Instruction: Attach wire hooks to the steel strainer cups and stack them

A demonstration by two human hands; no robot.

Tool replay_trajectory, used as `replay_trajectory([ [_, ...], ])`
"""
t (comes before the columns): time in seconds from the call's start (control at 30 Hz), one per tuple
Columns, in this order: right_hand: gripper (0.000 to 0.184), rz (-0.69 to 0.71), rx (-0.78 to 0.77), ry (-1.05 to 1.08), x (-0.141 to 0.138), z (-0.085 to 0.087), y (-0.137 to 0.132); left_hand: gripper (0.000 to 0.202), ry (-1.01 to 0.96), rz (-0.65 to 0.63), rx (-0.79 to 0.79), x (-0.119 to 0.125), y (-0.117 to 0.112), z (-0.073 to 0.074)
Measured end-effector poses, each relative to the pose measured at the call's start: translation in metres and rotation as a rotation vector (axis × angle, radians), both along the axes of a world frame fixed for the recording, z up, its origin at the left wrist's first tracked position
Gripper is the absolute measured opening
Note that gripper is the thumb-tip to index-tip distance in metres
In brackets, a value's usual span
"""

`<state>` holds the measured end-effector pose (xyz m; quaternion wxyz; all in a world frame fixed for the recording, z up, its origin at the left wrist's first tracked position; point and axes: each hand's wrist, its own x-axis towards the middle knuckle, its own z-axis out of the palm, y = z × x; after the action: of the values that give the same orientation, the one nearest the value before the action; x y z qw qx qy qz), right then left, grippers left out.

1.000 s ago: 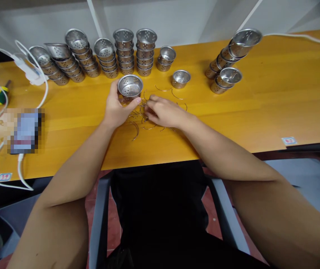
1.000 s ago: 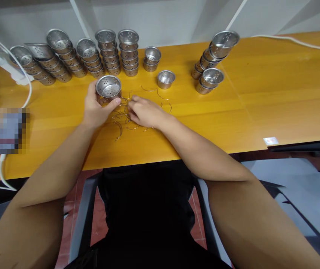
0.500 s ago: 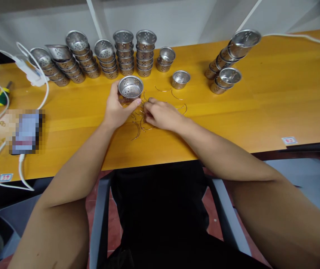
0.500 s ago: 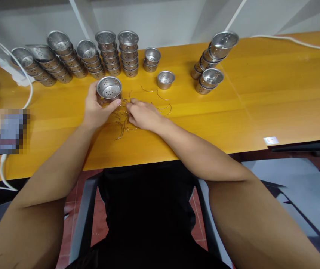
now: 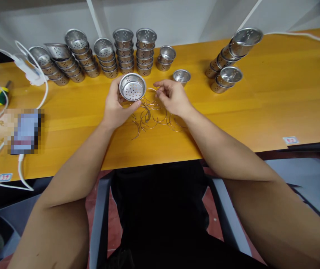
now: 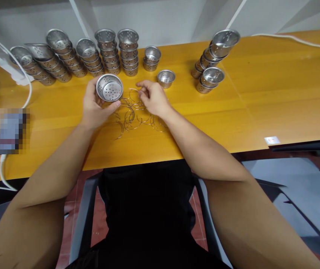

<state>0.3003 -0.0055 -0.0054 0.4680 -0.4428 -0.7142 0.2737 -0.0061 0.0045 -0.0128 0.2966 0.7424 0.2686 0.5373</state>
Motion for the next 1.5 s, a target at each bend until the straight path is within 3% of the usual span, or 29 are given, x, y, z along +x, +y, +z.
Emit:
replay_trajectory([
  [0.13,0.021,0.025,0.026,0.101,0.004,-0.003,0.007,0.110,-0.016,-0.096,0.134,-0.001,0.011,-0.006],
  [0.27,0.037,0.104,-0.072,0.236,-0.006,0.004,-0.002,0.110,-0.122,-0.143,0.232,0.000,0.018,-0.013],
  [0.4,0.057,0.149,-0.112,0.301,-0.015,0.016,-0.014,0.115,-0.134,-0.148,0.074,-0.002,0.013,-0.013],
  [0.5,0.062,0.161,-0.052,0.321,-0.021,0.025,-0.023,0.111,-0.190,-0.269,-0.105,-0.003,0.007,-0.012],
  [0.67,0.063,0.178,0.023,0.330,-0.038,0.037,-0.046,0.095,-0.326,-0.451,-0.207,0.008,-0.008,-0.007],
  [0.87,0.059,0.225,-0.008,0.327,-0.051,0.040,-0.062,0.091,-0.325,-0.261,-0.357,0.010,-0.021,0.003],
  [1.0,0.053,0.191,-0.070,0.327,-0.048,0.046,-0.064,0.097,-0.264,-0.312,-0.298,0.003,-0.009,-0.003],
  [1.1,0.053,0.172,-0.135,0.319,-0.048,0.052,-0.068,0.107,-0.157,-0.260,-0.256,0.004,-0.001,-0.010],
  [1.2,0.055,0.175,-0.166,0.313,-0.049,0.054,-0.071,0.126,-0.145,-0.215,-0.117,0.008,0.001,-0.013],
  [1.4,0.060,0.138,-0.110,0.337,-0.044,0.050,-0.065,0.107,-0.064,-0.049,-0.125,0.007,0.000,-0.011],
  [1.5,0.061,0.126,-0.066,0.339,-0.041,0.046,-0.062,0.111,-0.106,-0.095,-0.119,0.005,0.002,-0.010],
])
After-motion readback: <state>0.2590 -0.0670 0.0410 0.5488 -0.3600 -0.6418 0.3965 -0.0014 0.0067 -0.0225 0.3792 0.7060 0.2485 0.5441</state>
